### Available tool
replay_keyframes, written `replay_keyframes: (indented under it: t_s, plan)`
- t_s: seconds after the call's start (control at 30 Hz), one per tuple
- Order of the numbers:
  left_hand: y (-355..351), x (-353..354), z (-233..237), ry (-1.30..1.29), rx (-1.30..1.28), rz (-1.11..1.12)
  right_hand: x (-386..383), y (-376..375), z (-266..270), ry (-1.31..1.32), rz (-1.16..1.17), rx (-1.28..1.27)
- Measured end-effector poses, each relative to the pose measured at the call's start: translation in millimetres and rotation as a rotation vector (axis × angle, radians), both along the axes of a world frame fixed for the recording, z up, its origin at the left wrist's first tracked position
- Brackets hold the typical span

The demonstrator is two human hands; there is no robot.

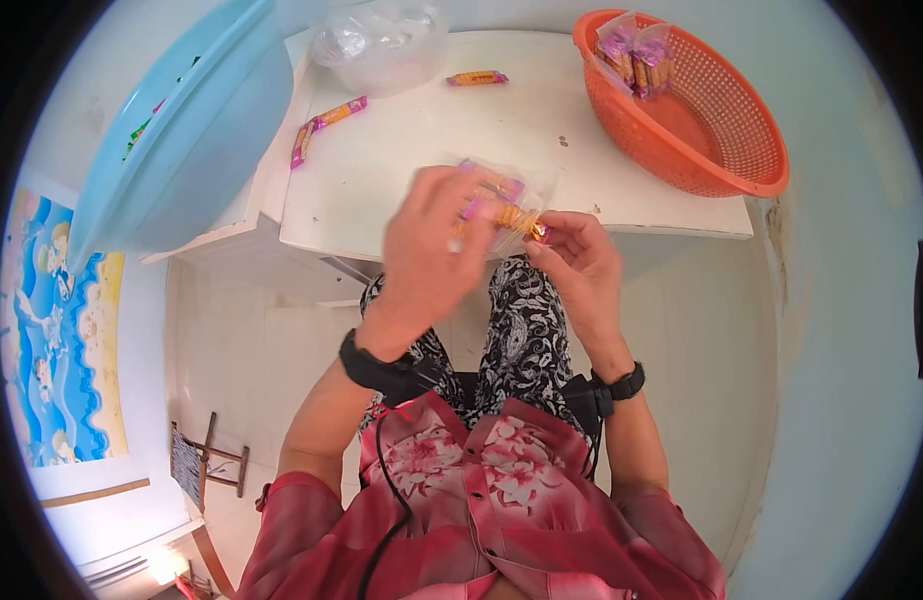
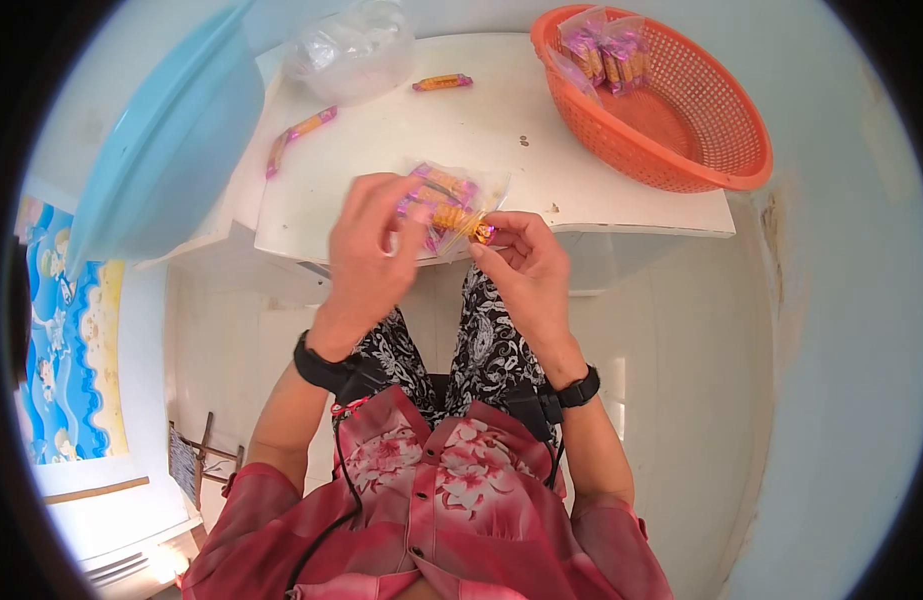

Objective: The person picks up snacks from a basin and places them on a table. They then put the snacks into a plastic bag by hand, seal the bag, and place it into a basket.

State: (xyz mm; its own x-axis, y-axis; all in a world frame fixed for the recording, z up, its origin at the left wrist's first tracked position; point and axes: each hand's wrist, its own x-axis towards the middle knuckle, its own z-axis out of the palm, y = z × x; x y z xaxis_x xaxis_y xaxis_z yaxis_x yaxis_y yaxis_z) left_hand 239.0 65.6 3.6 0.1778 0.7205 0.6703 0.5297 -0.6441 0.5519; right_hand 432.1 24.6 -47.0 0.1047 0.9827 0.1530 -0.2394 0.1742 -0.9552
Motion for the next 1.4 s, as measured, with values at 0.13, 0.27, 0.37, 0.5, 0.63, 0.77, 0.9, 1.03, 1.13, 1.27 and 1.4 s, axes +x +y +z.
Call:
replay_keyframes:
  t_s: [0.13,0.27,0.37,0.5,0.63,0.77,0.9,1.03,1.13,1.27,1.4]
  plan:
    - [7.6,-54.9,-19.2,-0.014,-0.282,0.094,-0.4,-0.9,2.1,-0.059,0.022,0.037]
    - [4.2,-64.1,-27.7,-0.043,-0.503,0.018,-1.7,4.3,-2.6,-0.086,0.048,0.053]
    - [3.0,-56.8,-26.9,-0.109,-0.541,-0.040,-3.2,5.3,1.8,-0.141,0.077,0.011]
    - [4.1,-57.6,-31.6,-0.095,-0.529,-0.041,-7.7,12.2,2.4,-0.348,0.045,0.000]
    - [4.1,-59.2,-33.7,-0.054,-0.518,-0.043,-10.7,19.9,-0.4,-0.389,0.056,0.000]
    - [3.9,-58.8,-28.5,0.033,-0.455,-0.062,-17.2,15.7,7.7,-0.269,0.151,-0.048]
    - [3.8,-59.7,-23.3,0.106,-0.400,-0.071,-15.0,12.2,8.7,-0.335,0.198,-0.073]
    - [4.7,-58.8,-25.7,0.117,-0.343,-0.054,-10.9,7.8,13.6,-0.457,0.169,0.093]
    - [5.2,-57.3,-24.0,0.143,-0.309,-0.024,-2.8,2.5,18.6,-0.529,0.216,0.114]
    - [5.6,-56.9,-26.2,0.147,-0.298,-0.046,-8.0,-1.1,21.2,-0.613,0.152,0.238]
    - [3.6,-56.2,-24.8,0.145,-0.302,-0.041,-18.3,3.9,10.8,-0.568,0.103,0.219]
